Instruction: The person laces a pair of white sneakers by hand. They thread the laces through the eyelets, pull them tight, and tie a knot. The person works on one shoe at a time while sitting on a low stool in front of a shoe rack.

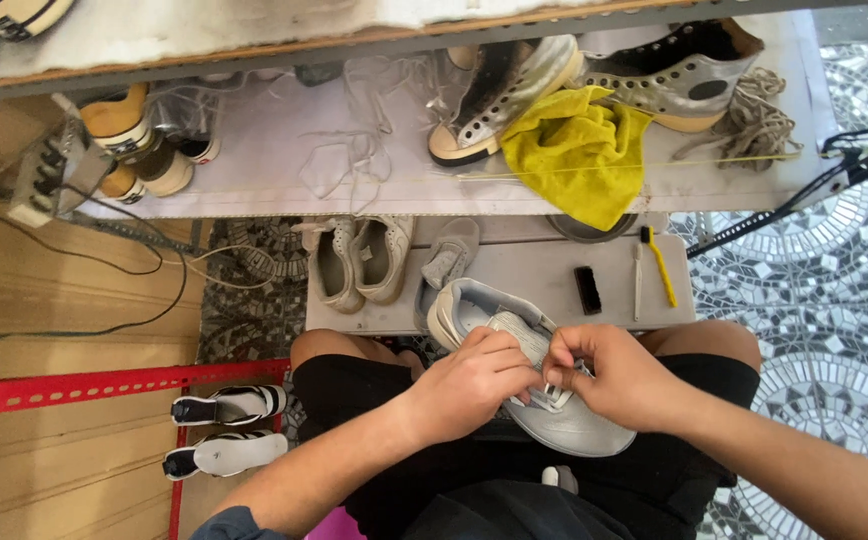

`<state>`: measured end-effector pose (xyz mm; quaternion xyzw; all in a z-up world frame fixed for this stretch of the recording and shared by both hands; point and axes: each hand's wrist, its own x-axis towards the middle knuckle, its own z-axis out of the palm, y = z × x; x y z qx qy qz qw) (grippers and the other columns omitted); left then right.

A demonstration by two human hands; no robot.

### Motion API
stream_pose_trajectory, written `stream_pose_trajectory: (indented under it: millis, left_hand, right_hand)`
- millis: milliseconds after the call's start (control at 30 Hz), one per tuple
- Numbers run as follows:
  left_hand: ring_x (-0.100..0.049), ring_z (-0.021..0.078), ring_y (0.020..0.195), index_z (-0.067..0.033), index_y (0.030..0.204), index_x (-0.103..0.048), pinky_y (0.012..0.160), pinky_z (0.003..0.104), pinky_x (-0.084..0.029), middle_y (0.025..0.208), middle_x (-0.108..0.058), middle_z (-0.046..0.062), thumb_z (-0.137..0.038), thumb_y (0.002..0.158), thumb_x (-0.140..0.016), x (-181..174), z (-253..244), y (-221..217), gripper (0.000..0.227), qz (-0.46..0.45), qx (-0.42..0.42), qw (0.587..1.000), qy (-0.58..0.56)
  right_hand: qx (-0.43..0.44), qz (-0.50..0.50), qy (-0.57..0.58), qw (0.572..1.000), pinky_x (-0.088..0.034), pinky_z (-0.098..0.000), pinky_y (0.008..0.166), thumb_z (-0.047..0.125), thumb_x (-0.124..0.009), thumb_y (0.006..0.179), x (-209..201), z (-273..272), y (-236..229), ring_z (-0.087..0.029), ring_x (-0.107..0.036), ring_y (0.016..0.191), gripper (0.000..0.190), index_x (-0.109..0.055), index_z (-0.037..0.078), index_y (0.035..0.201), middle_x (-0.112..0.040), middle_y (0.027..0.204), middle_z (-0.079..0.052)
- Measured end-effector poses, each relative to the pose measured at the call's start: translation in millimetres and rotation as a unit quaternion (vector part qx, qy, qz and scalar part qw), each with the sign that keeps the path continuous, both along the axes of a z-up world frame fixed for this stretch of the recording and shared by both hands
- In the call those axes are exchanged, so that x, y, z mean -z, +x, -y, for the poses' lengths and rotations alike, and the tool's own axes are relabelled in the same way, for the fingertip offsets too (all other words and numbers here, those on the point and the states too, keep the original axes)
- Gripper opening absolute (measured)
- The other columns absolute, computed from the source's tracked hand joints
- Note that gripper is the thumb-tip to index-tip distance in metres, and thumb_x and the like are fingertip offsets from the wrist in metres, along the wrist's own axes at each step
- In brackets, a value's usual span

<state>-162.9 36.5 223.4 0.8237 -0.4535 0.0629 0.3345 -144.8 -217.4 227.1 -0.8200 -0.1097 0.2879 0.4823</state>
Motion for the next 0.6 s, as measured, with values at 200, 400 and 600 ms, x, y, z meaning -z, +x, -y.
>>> stream_pose_trajectory:
  millis: [200, 400, 600]
  left_hand:
    - [-0.065, 0.0228, 0.099, -0.0128, 0.105, -0.072, 0.095, 0.037, -0.052, 0.097, -0.070, 0.000, -0.026, 0.109, -0.075, 0.9, 5.2, 12.3, 0.014, 0.026, 0.009, 0.999, -0.046]
    - [-0.067, 0.0211, 0.098, -0.0145, 0.109, -0.074, 0.094, 0.036, -0.054, 0.095, -0.072, -0.003, -0.022, 0.105, -0.079, -7.1, 4.7, 16.3, 0.010, -0.019, 0.014, 0.997, -0.078]
    - [-0.068, 0.0203, 0.097, -0.0152, 0.108, -0.078, 0.093, 0.034, -0.053, 0.095, -0.074, -0.004, -0.021, 0.103, -0.082, -10.6, 3.8, 17.2, 0.009, -0.056, 0.025, 0.994, -0.095]
  right_hand:
    - [0.043, -0.072, 0.034, 0.996, -0.052, -0.0334, 0.072, 0.003, -0.083, 0.095, -12.1, 5.9, 4.9, -0.018, -0.064, 0.075, 0.033, -0.055, 0.013, 0.081, -0.084, 0.079, -0.003]
    - [0.058, -0.082, 0.065, 0.993, -0.054, -0.0330, 0.075, 0.004, -0.084, 0.095, -19.2, 10.0, 3.1, -0.017, -0.066, 0.078, 0.032, -0.056, 0.013, 0.082, -0.085, 0.081, -0.005]
    - [0.060, -0.106, 0.088, 0.989, -0.054, -0.0317, 0.075, 0.004, -0.085, 0.095, -11.2, 10.9, -2.3, -0.015, -0.066, 0.079, 0.034, -0.055, 0.013, 0.083, -0.087, 0.082, -0.004]
